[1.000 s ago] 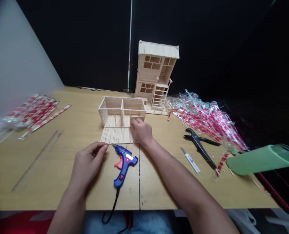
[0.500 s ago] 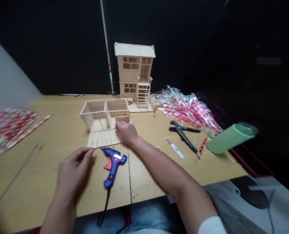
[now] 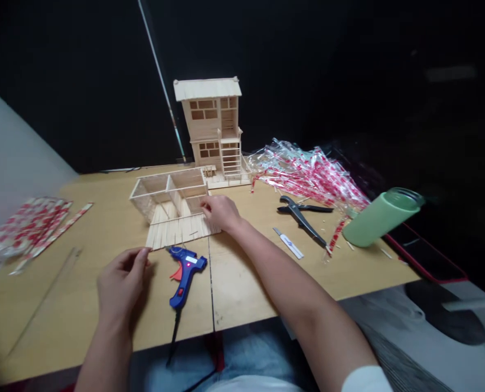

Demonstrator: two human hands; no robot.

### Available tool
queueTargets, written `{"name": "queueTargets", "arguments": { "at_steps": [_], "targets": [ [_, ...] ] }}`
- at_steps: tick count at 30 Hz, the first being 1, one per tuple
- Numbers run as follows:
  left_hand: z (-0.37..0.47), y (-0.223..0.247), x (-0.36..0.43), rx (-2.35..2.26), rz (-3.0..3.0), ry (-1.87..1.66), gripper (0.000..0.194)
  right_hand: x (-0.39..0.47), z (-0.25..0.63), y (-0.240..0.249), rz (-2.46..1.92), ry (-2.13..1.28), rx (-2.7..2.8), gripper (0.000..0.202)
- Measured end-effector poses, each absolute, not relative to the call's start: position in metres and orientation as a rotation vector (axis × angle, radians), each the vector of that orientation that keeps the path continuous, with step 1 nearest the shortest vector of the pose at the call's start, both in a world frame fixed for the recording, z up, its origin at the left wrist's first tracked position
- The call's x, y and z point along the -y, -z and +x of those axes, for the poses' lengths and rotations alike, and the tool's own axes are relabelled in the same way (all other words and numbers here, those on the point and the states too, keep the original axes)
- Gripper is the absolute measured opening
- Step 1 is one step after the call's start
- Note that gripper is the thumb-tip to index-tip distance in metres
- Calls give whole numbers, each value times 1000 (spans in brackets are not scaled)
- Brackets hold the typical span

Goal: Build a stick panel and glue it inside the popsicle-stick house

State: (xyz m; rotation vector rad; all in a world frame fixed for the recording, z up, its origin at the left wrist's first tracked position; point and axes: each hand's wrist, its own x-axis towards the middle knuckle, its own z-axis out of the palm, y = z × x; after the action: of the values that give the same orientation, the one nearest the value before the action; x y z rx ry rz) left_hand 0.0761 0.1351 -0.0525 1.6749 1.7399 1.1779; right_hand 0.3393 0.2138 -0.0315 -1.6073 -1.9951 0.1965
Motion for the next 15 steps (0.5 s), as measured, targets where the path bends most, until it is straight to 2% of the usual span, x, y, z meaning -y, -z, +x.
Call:
{"name": "queueTargets", "arguments": {
  "at_steps": [6,10,15],
  "targets": [
    [77,54,-134,-1701,1681,-1208,35,-203,323,29,-1384,-488,2421,10],
    [77,54,-135,-1705,1699,-1207,34,-200,318,31,-1484,-418,2465,4],
    [78,46,-129,-1695,1679,-1262,32,-198,319,24,-1579,-377,2434,9]
  ]
}}
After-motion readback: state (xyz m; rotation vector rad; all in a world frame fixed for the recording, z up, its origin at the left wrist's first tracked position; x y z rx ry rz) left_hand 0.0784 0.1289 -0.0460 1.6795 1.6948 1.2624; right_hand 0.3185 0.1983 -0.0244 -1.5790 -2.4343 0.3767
